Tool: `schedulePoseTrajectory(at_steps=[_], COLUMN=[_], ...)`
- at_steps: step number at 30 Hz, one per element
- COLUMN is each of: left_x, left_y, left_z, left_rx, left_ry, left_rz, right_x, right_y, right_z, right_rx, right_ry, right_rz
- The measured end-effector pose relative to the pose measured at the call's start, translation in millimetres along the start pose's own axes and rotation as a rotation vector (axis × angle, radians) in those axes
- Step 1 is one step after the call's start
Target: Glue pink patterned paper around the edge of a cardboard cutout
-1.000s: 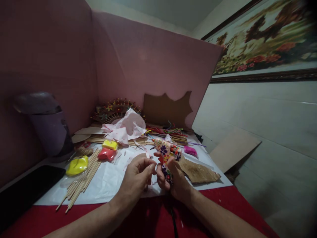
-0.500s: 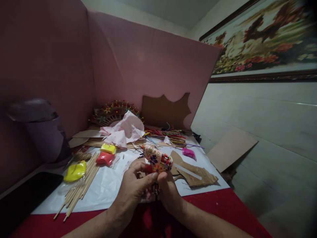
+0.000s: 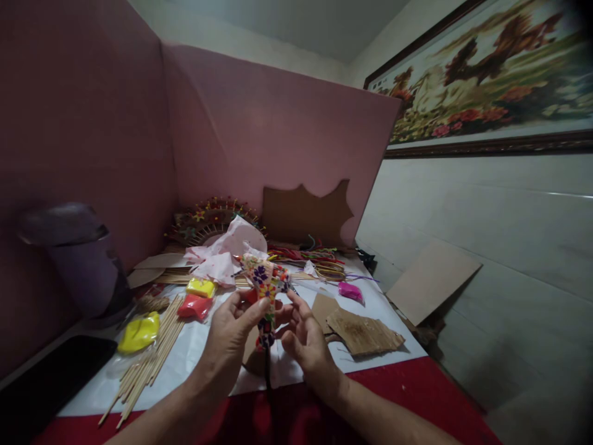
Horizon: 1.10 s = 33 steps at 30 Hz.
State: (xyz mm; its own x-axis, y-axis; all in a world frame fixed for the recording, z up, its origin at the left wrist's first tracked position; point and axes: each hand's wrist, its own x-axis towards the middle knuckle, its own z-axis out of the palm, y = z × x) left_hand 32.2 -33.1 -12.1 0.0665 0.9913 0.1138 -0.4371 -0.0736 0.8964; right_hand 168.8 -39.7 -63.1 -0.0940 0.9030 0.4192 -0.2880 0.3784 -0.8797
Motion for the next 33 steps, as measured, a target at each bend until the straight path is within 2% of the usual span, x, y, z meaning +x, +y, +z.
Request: schedulePoseTrajectory(at_steps=[2, 5, 7, 10, 12, 15, 17, 21, 26, 29, 33], left_x=[4.7, 9.4, 10.6, 10.2, 9.2, 7.6, 6.2, 2.3, 1.6, 5.2, 9.0], left_y=[6.0, 12.4, 13.5, 12.1, 10.0, 5.7, 2.4, -1.7, -3.8, -9.0, -16.1], left_z=[-2.5, -5.7, -7.8, -10.3, -11.2, -11.6, -11.2, -8.1, -5.4, -8.4, -12.4], left_rx=[-0.036, -0.058, -0.012, 0.091, 0.145, 0.191, 0.191, 0.207, 0.26, 0.273, 0.308], left_ry=[-0.018, -0.051, -0.068, -0.118, -0.178, -0.287, -0.333, -0.363, -0.319, -0.312, -0.31], left_rz=[-0.007, -0.034, -0.055, -0.143, -0.171, -0.149, -0.164, -0.219, -0.277, -0.3, -0.293], right_x=[11.2, 29.2, 39.5, 48.3, 49.2, 46.7, 45.4, 45.2, 37.5, 31.8, 30.2], right_y=[6.6, 8.4, 1.5, -22.8, -43.8, -67.7, -72.7, -63.4, -50.1, -45.2, -39.4], right_z=[-11.8, -31.2, -43.1, -52.5, -49.4, -33.5, -21.8, -10.3, -13.5, -17.0, -19.1], right_rx=[-0.042, -0.015, -0.003, 0.009, 0.005, -0.044, -0.059, -0.061, 0.004, 0.054, 0.085], right_ry=[0.078, 0.313, 0.383, 0.428, 0.381, -0.004, -0.171, -0.155, -0.142, -0.06, 0.04], right_rz=[0.09, 0.195, 0.189, 0.194, 0.231, 0.328, 0.349, 0.325, 0.283, 0.271, 0.323])
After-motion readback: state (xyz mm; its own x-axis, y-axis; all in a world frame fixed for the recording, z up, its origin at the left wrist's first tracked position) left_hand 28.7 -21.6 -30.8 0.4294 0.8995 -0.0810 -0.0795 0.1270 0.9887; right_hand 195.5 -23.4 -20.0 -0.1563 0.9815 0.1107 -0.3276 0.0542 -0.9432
